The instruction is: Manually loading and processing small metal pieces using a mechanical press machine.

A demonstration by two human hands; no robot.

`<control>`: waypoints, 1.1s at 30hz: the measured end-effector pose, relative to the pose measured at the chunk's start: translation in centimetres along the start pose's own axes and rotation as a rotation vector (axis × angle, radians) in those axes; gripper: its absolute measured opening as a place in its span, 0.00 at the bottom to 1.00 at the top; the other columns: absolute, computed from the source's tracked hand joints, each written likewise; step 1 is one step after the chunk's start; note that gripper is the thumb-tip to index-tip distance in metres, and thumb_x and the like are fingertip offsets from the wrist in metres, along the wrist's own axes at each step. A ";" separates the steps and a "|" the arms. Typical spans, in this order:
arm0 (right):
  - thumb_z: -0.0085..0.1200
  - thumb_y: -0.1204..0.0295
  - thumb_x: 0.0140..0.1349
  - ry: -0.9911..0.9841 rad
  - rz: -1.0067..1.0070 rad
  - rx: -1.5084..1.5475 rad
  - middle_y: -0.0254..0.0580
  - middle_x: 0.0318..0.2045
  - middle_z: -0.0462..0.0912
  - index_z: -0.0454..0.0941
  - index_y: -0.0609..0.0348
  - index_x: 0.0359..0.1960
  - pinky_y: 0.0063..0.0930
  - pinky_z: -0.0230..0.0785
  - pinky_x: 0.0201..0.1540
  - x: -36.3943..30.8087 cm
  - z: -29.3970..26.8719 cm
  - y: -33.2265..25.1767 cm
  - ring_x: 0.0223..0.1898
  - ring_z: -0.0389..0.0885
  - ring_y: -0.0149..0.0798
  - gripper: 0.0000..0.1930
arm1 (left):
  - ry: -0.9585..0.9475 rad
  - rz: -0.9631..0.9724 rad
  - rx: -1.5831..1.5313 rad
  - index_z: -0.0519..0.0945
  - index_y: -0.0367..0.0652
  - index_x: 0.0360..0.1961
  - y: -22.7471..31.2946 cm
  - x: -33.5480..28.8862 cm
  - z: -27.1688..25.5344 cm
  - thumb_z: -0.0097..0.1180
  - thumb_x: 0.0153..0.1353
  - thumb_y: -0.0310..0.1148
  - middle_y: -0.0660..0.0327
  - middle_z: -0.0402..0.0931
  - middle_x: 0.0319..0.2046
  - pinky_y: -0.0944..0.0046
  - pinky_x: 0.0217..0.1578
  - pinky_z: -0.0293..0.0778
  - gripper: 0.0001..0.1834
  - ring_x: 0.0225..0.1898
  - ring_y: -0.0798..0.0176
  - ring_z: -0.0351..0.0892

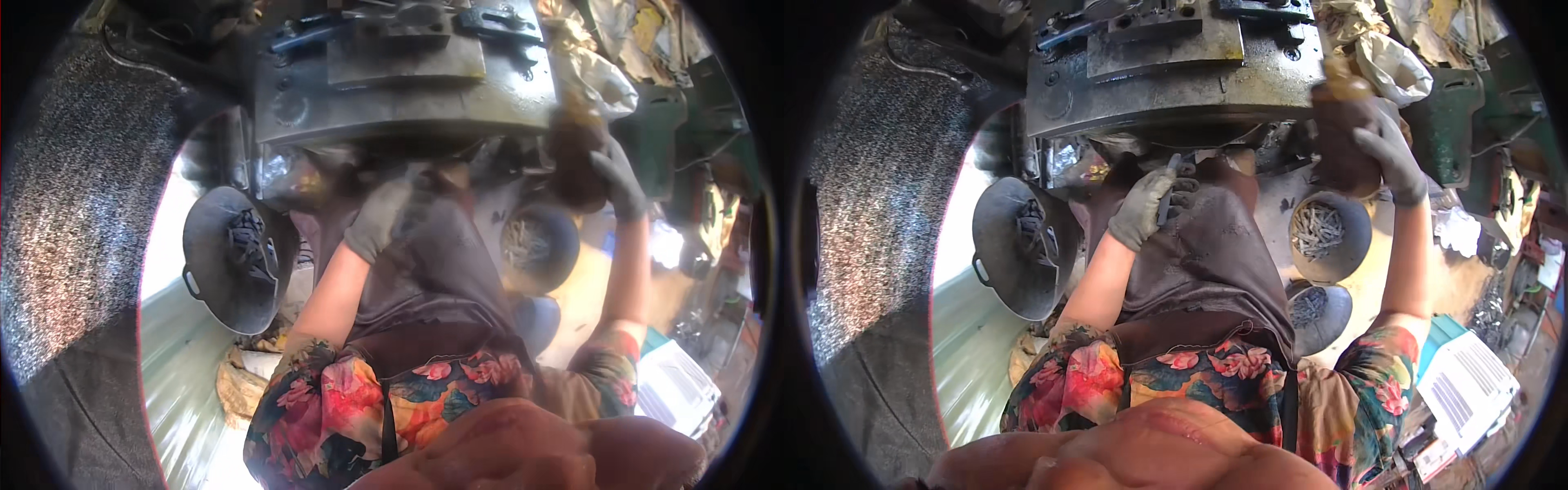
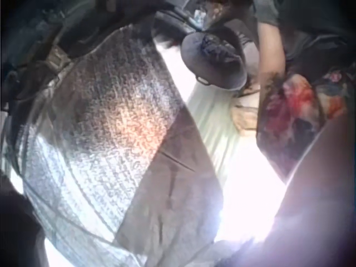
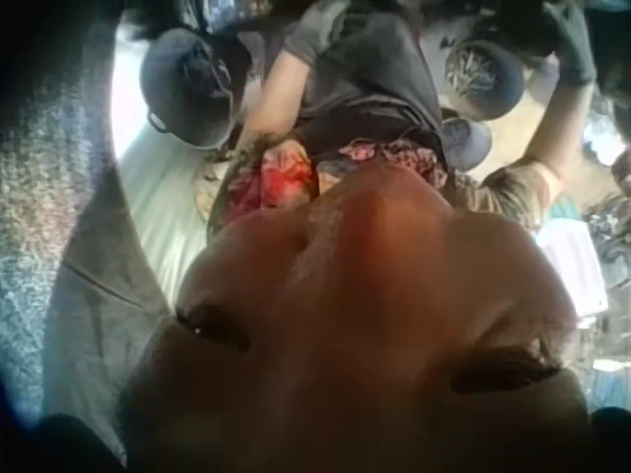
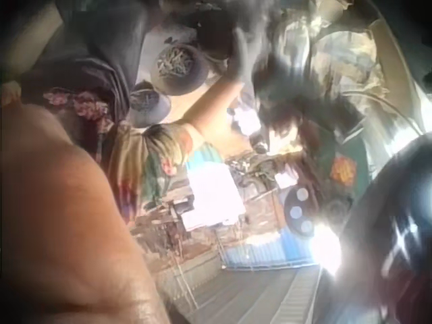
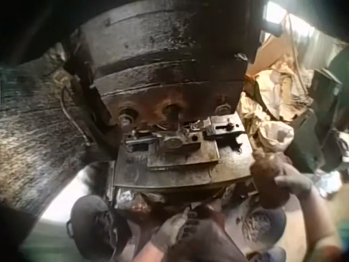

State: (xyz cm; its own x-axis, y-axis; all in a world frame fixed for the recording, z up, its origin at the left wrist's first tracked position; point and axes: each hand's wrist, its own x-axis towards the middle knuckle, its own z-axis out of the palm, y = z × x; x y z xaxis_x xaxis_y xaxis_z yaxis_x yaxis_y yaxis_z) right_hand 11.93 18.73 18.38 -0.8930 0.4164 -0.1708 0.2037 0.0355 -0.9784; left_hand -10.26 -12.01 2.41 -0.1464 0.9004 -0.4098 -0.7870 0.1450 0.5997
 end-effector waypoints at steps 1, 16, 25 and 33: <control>0.55 0.57 0.56 -0.042 -0.015 -0.109 0.43 0.53 0.73 0.66 0.69 0.58 0.29 0.56 0.60 1.4 1.7 -1.8 0.54 0.69 0.35 0.33 | -0.017 -0.006 -0.022 0.72 0.38 0.52 -0.4 0.1 0.2 0.45 0.69 0.38 0.55 0.79 0.39 0.72 0.31 0.74 0.17 0.30 0.67 0.79; 0.54 0.59 0.63 -0.105 0.491 -0.288 0.40 0.42 0.77 0.71 0.67 0.50 0.22 0.71 0.43 12.3 8.9 -9.9 0.40 0.76 0.28 0.23 | -0.006 -0.087 -0.077 0.73 0.36 0.51 2.8 -1.5 1.2 0.48 0.67 0.42 0.59 0.81 0.36 0.73 0.29 0.75 0.21 0.29 0.70 0.80; 0.53 0.59 0.63 -0.138 0.430 -0.502 0.38 0.37 0.79 0.73 0.70 0.47 0.20 0.71 0.38 12.6 9.3 -10.6 0.37 0.77 0.26 0.23 | 0.022 -0.058 -0.072 0.76 0.38 0.49 2.3 -1.6 0.8 0.48 0.67 0.48 0.58 0.80 0.35 0.69 0.30 0.75 0.23 0.26 0.68 0.78; 0.53 0.61 0.63 -0.126 0.458 -0.503 0.37 0.37 0.79 0.73 0.68 0.47 0.20 0.71 0.39 12.5 9.5 -10.8 0.37 0.76 0.25 0.21 | 0.020 -0.056 -0.055 0.75 0.35 0.49 2.4 -1.6 0.7 0.49 0.67 0.45 0.59 0.81 0.35 0.74 0.28 0.74 0.22 0.28 0.71 0.79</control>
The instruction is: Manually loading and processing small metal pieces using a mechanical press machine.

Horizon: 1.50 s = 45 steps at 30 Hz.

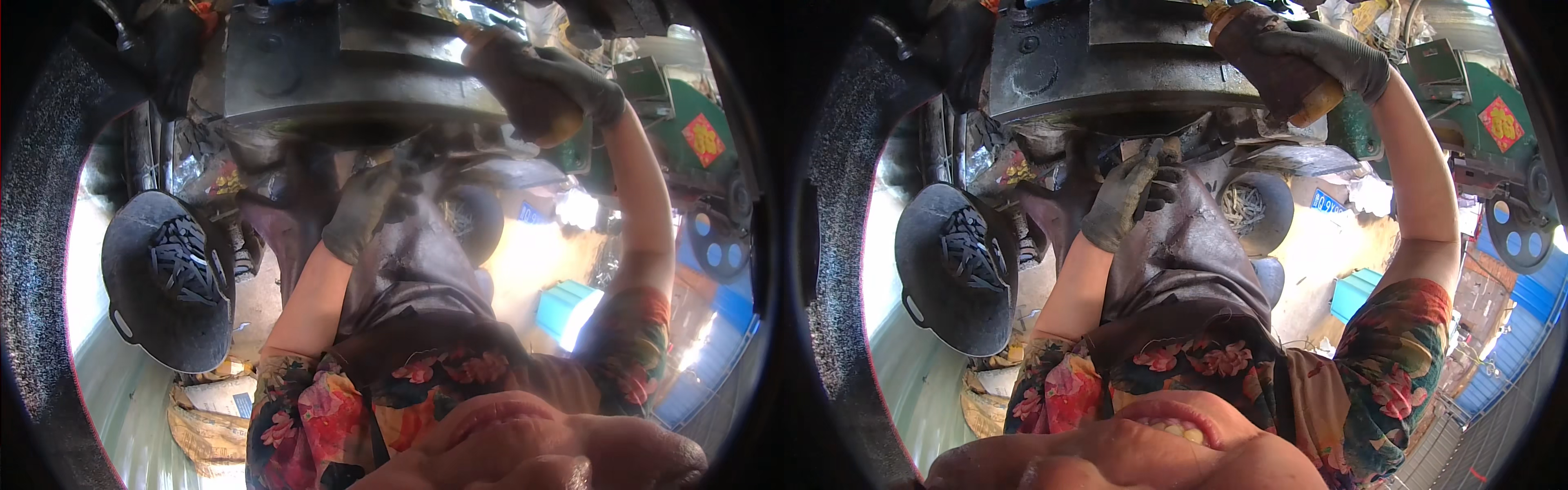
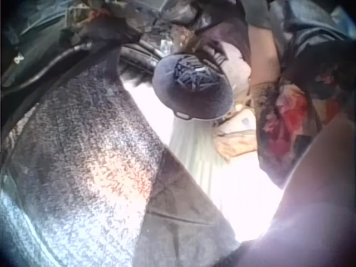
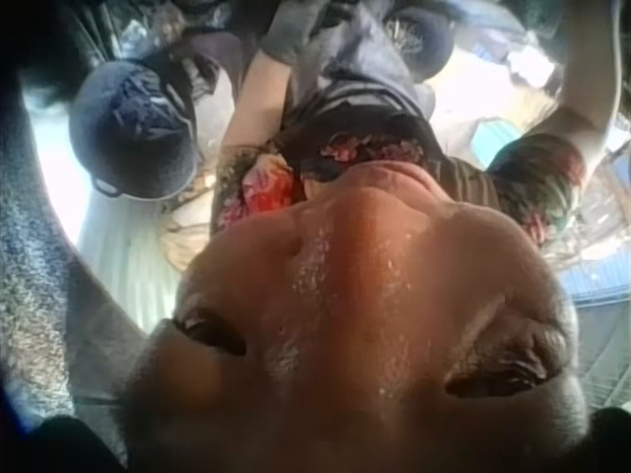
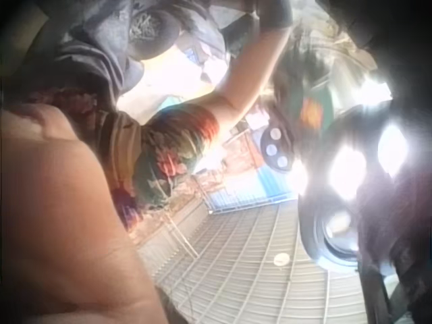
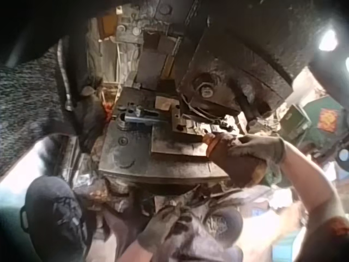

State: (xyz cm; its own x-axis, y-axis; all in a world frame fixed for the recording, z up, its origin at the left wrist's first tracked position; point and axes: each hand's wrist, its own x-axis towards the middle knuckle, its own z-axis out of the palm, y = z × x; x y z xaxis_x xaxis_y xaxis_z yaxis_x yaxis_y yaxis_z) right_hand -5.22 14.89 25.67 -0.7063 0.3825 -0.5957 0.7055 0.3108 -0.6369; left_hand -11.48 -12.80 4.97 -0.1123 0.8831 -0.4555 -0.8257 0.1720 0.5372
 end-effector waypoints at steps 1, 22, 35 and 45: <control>0.52 0.61 0.63 -0.001 -0.130 -0.115 0.37 0.38 0.79 0.73 0.68 0.47 0.20 0.71 0.39 0.1 -0.3 1.0 0.37 0.76 0.25 0.21 | 0.001 -0.004 0.013 0.75 0.35 0.48 0.0 0.0 0.1 0.49 0.67 0.46 0.59 0.81 0.34 0.74 0.28 0.74 0.22 0.28 0.71 0.79; 0.53 0.62 0.63 0.042 0.023 0.055 0.37 0.38 0.79 0.73 0.67 0.49 0.20 0.72 0.41 1.7 0.1 0.4 0.38 0.77 0.26 0.20 | -0.013 -0.001 -0.024 0.72 0.34 0.53 -0.3 -0.1 -0.7 0.49 0.67 0.44 0.57 0.80 0.38 0.71 0.31 0.76 0.24 0.31 0.68 0.80; 0.58 0.59 0.59 -0.050 -0.015 0.149 0.41 0.42 0.78 0.71 0.67 0.51 0.21 0.72 0.44 0.8 2.2 0.2 0.41 0.77 0.30 0.26 | 0.019 0.048 -0.012 0.71 0.37 0.55 -0.7 -0.3 -1.2 0.48 0.68 0.42 0.57 0.80 0.38 0.71 0.32 0.76 0.22 0.32 0.69 0.80; 0.59 0.67 0.53 0.644 -0.439 0.531 0.37 0.52 0.73 0.63 0.64 0.60 0.31 0.58 0.62 -7.1 2.1 25.4 0.56 0.69 0.33 0.33 | 0.089 0.011 -0.014 0.70 0.40 0.55 -1.4 -0.2 -0.7 0.49 0.67 0.40 0.61 0.78 0.38 0.78 0.22 0.68 0.20 0.27 0.73 0.74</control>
State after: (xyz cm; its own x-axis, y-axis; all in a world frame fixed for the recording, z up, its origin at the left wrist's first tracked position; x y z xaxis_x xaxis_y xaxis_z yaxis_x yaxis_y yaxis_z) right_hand 17.64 18.29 12.71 -0.6226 0.7818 0.0344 0.1530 0.1647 -0.9744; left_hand -10.72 -13.51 3.84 -0.1697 0.8426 -0.5112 -0.8314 0.1561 0.5332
